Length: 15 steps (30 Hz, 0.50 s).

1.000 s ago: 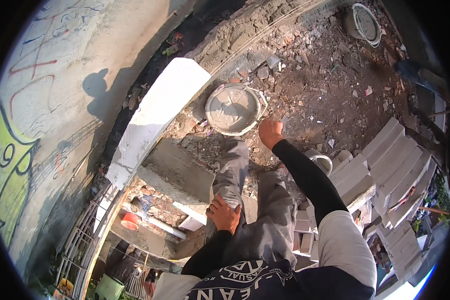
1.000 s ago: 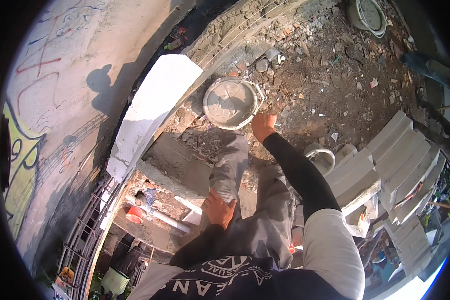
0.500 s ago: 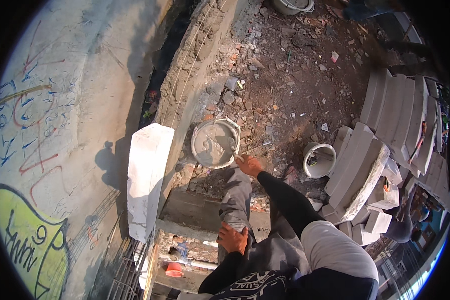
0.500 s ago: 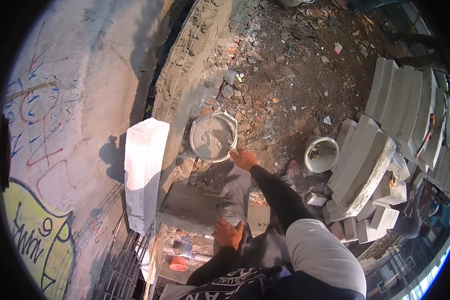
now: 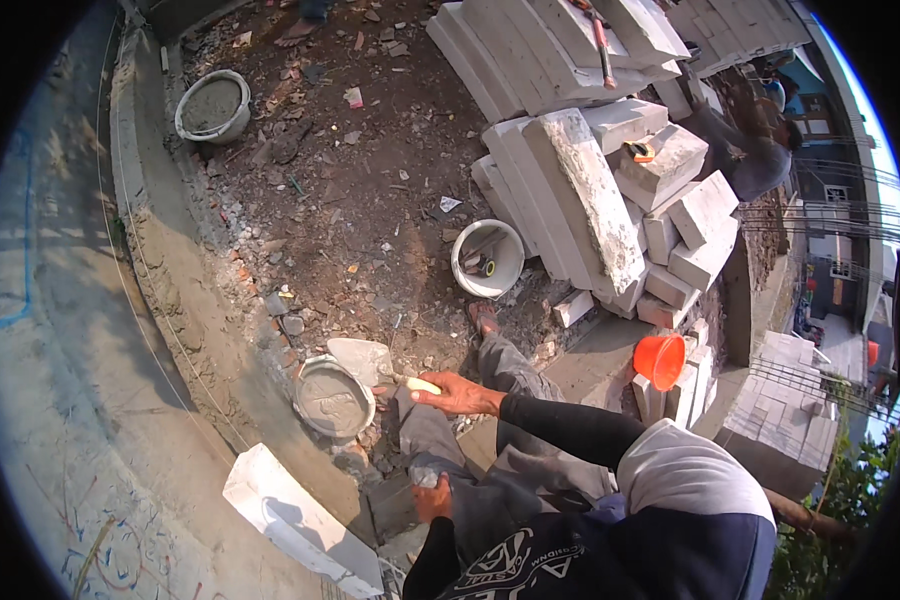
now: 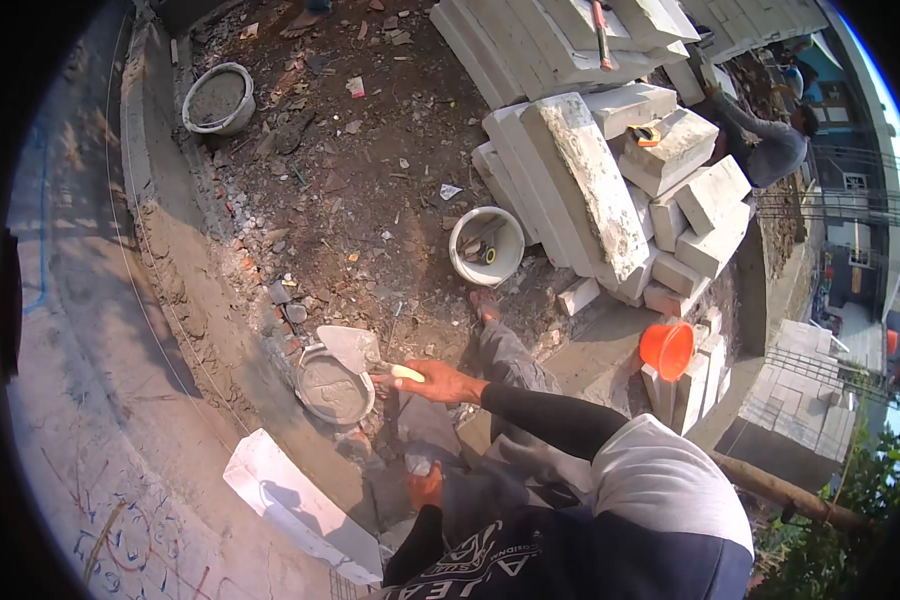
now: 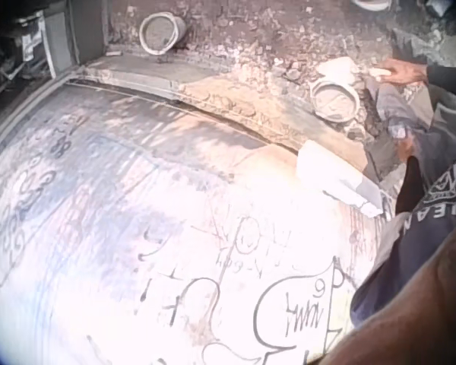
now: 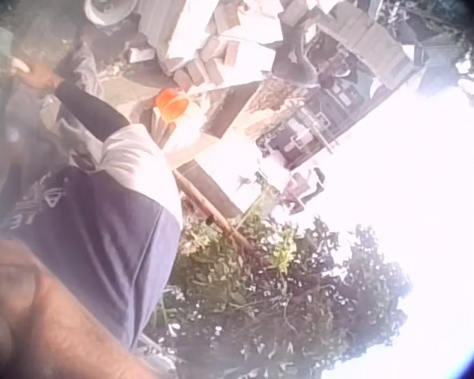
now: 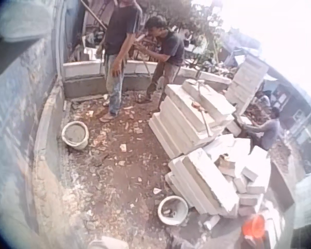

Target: The person applies mortar onto a lightweight concrete block and a wall surface using a trowel, then places the block onto the wall.

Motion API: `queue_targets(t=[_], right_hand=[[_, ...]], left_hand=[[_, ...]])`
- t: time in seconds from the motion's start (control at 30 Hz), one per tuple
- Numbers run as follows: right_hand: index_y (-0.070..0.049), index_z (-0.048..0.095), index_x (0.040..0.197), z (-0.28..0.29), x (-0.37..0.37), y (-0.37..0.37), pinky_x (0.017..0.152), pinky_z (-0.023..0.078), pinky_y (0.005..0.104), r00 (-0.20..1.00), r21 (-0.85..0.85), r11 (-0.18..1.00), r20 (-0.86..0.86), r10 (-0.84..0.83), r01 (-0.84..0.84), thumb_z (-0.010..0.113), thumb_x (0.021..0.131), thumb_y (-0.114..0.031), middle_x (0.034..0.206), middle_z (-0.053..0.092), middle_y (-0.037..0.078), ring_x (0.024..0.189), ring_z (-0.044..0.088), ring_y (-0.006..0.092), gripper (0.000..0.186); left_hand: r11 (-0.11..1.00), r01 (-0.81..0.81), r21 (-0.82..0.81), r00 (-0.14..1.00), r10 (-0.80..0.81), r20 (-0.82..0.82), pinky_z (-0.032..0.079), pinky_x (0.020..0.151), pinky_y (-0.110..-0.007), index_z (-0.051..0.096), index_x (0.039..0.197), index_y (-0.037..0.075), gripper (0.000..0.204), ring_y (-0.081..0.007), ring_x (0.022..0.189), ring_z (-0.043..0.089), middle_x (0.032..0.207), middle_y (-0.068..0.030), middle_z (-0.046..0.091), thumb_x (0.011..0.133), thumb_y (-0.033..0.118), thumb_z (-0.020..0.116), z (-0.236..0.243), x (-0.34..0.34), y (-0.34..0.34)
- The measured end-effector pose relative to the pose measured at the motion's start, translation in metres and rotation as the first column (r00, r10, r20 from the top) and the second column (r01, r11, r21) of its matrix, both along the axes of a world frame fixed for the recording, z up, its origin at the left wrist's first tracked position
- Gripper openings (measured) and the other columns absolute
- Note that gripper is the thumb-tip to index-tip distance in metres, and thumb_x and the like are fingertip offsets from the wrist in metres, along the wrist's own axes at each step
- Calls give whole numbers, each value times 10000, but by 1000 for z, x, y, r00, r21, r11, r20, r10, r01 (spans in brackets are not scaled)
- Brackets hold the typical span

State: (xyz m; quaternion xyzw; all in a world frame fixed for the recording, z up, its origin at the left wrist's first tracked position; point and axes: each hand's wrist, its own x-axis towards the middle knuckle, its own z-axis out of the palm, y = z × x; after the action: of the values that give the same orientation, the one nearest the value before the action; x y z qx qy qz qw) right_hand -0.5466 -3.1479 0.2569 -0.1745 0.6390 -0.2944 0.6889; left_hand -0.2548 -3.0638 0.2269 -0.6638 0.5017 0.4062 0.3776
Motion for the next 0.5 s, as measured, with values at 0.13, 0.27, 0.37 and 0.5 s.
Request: queue_targets(t=[0.13, 0.27, 0.37, 0.5], right_hand=[[-56, 543, 1083, 70, -60, 47, 602, 404, 287, 982, -232, 962, -87, -168, 144, 675, 949, -388, 797, 473, -27, 700, 452, 69, 381], [-37, 547, 1026, 82, -109, 102, 629, 420, 305, 908, -205, 916, -175, -380, 344, 680, 878, -217, 792, 500, -17, 717, 479, 94, 269], [-25, 581, 971, 95, -140, 142, 645, 439, 318, 807, -193, 869, -323, -494, 455, 714, 845, -218, 797, 559, 22, 734, 521, 118, 267], [-20, 608, 958, 133, -184, 189, 663, 454, 345, 759, -201, 807, -274, -590, 555, 723, 833, -251, 783, 595, 61, 736, 548, 156, 286]], left_hand=[[990, 29, 136, 995, -16, -100, 359, 1127, -450, 362, 1470, -85, 1067, -379, 1398, 413, 1489, -300, 420, 793, 691, 641, -20, 17, -5], [999, 22, 36, 988, -16, -152, 302, 1160, -439, 373, 1493, -37, 1007, -402, 1404, 395, 1505, -268, 424, 821, 671, 622, 5, 2, -38], [998, -68, 16, 988, 70, -139, 421, 1041, -457, 480, 1408, 2, 815, -335, 1277, 494, 1369, -206, 527, 879, 608, 608, 33, -19, -57], [980, -180, 83, 952, 195, -237, 487, 744, -555, 580, 1306, 93, 558, -270, 867, 537, 1050, -86, 577, 932, 506, 609, 37, -21, -67]])
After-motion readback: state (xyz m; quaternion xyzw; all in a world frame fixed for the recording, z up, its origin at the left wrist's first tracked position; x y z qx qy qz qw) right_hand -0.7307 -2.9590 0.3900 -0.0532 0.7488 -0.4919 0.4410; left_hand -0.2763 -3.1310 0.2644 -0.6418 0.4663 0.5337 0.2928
